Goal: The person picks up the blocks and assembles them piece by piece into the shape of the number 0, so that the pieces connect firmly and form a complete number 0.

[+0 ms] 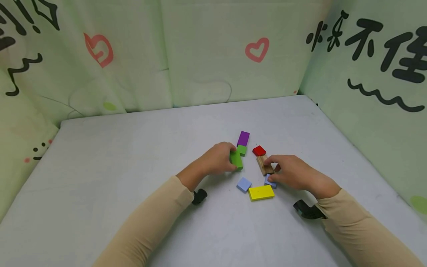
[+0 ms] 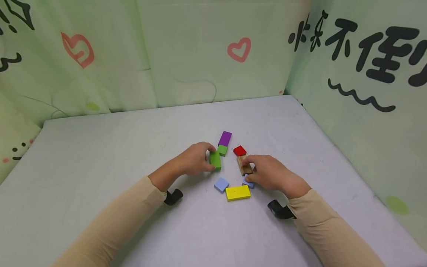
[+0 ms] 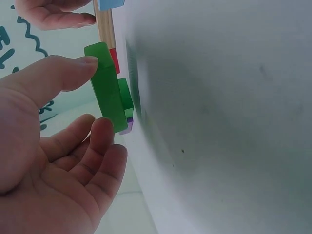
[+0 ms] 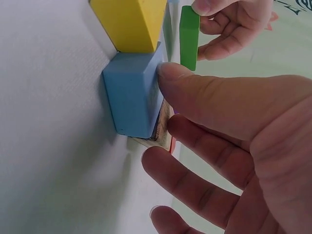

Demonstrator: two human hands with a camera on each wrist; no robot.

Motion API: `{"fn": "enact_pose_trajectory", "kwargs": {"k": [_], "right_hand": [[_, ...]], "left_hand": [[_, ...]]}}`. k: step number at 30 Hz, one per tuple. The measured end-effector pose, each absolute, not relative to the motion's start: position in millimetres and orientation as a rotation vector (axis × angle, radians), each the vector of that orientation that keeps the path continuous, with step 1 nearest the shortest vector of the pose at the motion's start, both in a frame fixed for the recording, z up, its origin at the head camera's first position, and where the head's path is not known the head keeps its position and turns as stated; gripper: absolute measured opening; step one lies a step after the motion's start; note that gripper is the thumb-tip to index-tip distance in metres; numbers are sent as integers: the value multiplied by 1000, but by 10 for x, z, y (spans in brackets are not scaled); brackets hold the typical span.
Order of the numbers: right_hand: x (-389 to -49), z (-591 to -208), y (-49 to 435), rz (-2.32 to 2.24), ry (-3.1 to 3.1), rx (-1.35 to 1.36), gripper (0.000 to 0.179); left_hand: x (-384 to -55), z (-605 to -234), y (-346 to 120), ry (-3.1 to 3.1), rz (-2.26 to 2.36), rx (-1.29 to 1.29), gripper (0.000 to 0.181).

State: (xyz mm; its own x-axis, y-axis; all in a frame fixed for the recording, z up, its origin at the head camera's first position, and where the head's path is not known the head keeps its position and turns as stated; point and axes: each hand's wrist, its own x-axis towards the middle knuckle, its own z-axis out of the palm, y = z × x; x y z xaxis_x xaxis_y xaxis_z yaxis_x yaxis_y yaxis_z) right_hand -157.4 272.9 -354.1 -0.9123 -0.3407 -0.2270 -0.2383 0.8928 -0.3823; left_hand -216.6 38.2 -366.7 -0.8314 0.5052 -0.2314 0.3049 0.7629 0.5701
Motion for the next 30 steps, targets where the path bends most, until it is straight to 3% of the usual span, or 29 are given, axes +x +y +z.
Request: {"fn": "enact_pose_trajectory", "kwargs": {"k": [30], "right_hand": [[-1568,-3556,2733,-526,2782,-438,41]], "left_hand": [[-2127,-3712,380,2612,693,603,60]]}}
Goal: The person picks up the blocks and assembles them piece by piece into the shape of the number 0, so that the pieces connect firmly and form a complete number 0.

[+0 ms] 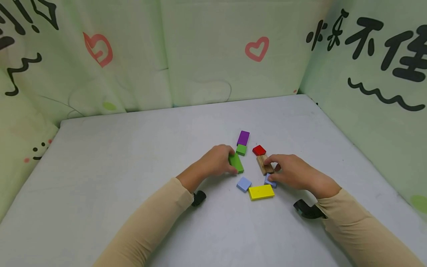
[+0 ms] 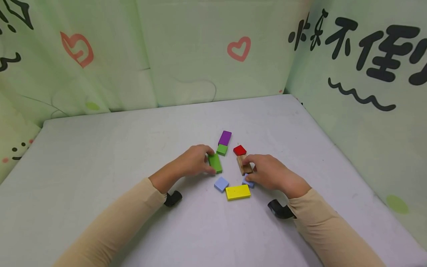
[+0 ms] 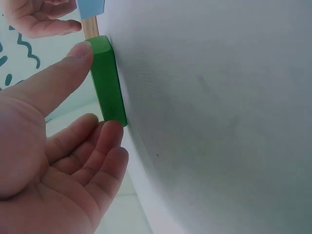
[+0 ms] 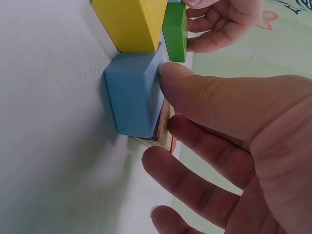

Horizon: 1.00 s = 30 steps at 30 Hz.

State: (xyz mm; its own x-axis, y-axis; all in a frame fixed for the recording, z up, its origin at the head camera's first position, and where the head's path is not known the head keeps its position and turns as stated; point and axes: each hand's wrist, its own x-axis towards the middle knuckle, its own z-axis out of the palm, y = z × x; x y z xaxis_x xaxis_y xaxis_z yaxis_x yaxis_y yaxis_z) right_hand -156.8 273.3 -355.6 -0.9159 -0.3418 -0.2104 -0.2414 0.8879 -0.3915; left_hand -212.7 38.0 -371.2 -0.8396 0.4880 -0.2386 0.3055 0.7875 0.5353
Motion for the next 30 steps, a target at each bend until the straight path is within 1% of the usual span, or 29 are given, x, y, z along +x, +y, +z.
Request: {"fn": "enact_pose_trajectory", "kwargs": {"k": [16,30], "right_hand": [[-1566,-3556,2730,-524,2777,-432,41],[-1565,-3547,2731,-521,2777,-431,41]], "left_hand": [[-2126,-3735,405,2604,648,700,57],[-2106,-3731,430,2594,639,687,55]]}}
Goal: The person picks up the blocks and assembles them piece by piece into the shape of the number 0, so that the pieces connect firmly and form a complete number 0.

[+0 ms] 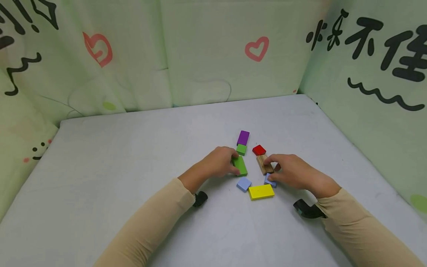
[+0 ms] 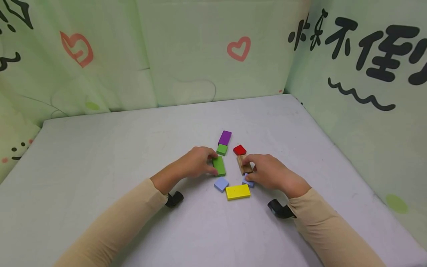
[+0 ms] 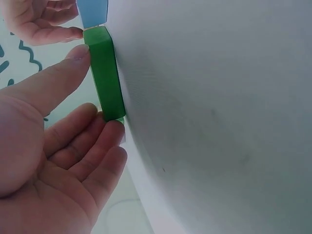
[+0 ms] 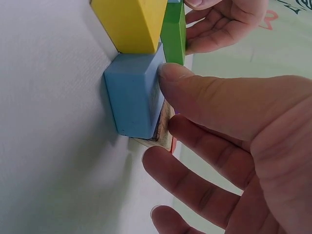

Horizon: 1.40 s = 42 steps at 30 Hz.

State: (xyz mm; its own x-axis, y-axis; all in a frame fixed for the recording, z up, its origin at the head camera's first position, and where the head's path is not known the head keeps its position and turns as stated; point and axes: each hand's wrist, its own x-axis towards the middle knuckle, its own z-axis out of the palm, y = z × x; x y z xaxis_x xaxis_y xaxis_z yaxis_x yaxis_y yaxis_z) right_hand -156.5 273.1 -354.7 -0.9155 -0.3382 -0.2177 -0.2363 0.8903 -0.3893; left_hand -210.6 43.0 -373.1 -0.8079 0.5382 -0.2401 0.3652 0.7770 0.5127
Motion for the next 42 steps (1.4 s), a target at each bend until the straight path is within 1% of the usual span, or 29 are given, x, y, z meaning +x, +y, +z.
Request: {"fn": "enact_pose_trajectory", "kwargs": {"k": [42], "right_hand": [[-1561,-3544,2726,-532,2770,-424,42]], "left_hand": [[-2052,-3709,415,2594,631,696,55]]}}
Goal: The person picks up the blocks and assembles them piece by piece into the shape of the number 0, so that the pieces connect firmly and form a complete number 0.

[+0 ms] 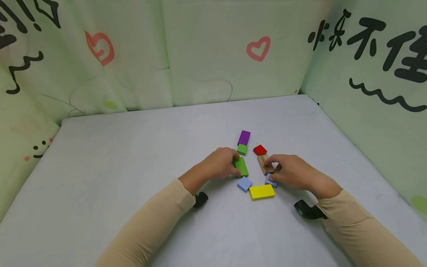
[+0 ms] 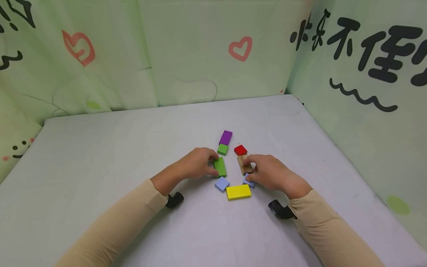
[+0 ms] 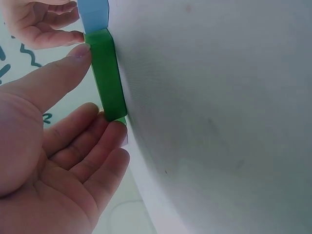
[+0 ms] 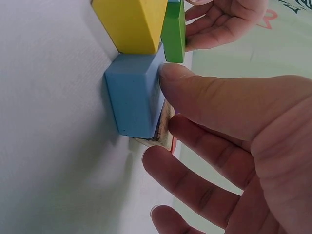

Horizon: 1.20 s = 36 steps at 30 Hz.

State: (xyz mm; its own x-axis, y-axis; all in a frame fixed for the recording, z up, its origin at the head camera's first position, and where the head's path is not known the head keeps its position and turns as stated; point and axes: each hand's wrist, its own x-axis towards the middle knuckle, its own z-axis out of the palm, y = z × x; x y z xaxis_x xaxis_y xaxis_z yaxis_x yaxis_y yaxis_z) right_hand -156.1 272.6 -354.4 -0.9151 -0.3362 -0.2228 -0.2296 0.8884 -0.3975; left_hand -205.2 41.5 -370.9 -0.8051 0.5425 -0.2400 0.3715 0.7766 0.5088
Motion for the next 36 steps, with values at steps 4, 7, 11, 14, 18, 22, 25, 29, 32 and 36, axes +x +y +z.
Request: {"fn": "enact_pose_trajectory", "kwargs": {"k": [4,7,11,14,18,22,25,29,32,36], "right_hand": [[-1562,-3542,2725,-536,2767,-422,41],[-1564,-3542,2725,-533,2767,-421,42],[-1565,-3540,2723,-525,2769,-419,42],[-1564,-3540,2722,-523,2771,-419,42],[-1561,-3542,2722,-521,2778,-425,42],[-1562,-3543,2721,-519,2780,-429,42],[-1563,-3541,2721,-517,2777,-427,42],[-1563,-3543,2720,-517,2776,-428,42],[-1560,-3541,2719,-520,2777,-429,42],[-1560,-3539,2721,-519,2779,-428,42]], "left_hand": [[-2053,-3711,416,2594,628,699,55],[-2053,-3709,416,2592,629,698,55],[-2053,-3706,412,2588,630,700,55],[-2055,-3708,409,2588,629,708,56],[-2057,-3714,404,2590,629,718,56],[-2055,-3714,398,2587,634,725,56],[-2053,-3712,397,2585,640,726,55],[-2054,-3716,401,2591,631,724,55],[-2054,-3721,405,2595,621,723,55],[-2052,-3725,406,2598,616,722,55]]}}
